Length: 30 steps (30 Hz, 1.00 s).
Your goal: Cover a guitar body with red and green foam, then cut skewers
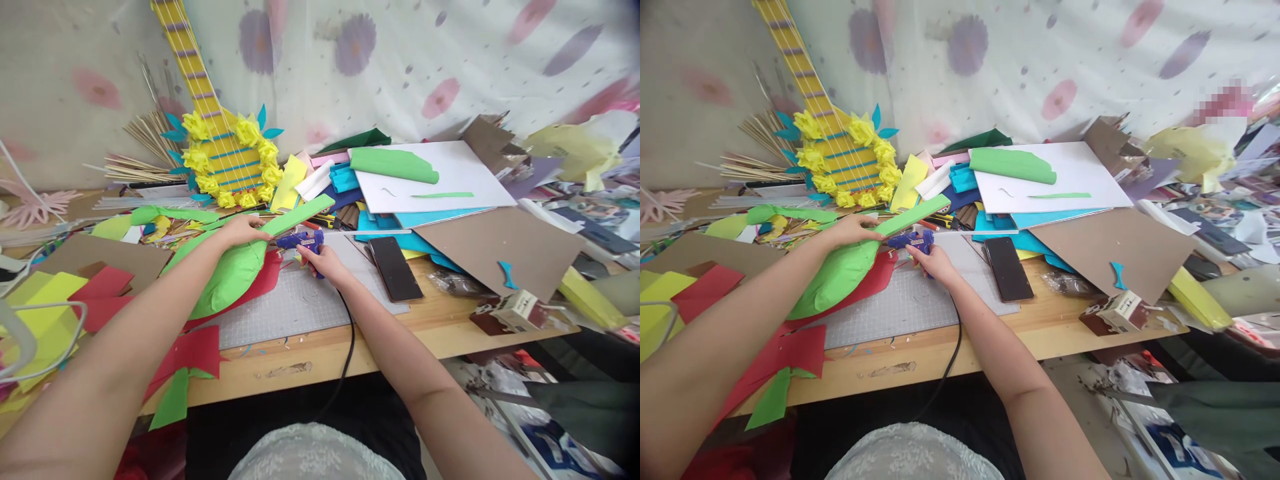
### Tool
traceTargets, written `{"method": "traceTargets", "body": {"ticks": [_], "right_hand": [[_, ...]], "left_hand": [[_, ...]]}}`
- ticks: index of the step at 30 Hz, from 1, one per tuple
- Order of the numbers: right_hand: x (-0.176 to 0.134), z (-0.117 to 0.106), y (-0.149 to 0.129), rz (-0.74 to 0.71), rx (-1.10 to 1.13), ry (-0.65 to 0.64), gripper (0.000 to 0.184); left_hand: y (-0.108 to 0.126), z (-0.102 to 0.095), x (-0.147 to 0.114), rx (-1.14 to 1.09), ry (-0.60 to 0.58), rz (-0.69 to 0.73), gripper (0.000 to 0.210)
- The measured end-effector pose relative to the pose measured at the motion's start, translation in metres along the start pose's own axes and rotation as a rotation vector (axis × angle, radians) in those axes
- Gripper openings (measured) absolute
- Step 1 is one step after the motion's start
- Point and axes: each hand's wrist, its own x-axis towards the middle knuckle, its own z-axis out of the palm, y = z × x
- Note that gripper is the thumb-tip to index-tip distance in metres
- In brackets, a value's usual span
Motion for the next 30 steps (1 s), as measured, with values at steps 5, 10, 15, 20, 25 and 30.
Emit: {"method": "traceTargets", "body": {"ticks": [5, 10, 15, 20, 25, 30], "right_hand": [[0.0017, 0.0015, 0.0007, 0.029, -0.03, 0.027, 0.045], [0.0019, 0.0018, 0.0005, 0.036, -0.056, 0.044, 0.045], [0.0023, 0.0019, 0.0011, 0.028, -0.047, 0.04, 0.043], [0.0048, 0.0016, 0.0043, 0.028, -0.037, 0.033, 0.043], [0.0041, 0.0005, 0.0033, 0.046, -0.075, 0.026, 0.044], [-0.0039, -0.0014, -0.0044, 0.022, -0.101, 0.02, 0.043]], "left_hand": [[0.0028, -0.0011, -0.0006, 0.004, 0.006, -0.018, 0.065], [0.002, -0.0004, 0.001, 0.001, 0.001, -0.013, 0.067], [-0.0001, 0.0007, 0.0024, 0.003, 0.002, 0.008, 0.067], [0.0036, -0.0007, -0.0006, 0.014, 0.009, 0.0, 0.064], [0.0059, -0.002, -0.002, 0.017, 0.021, -0.004, 0.062], [0.0062, -0.002, -0.0017, 0.027, 0.013, -0.005, 0.06]]}}
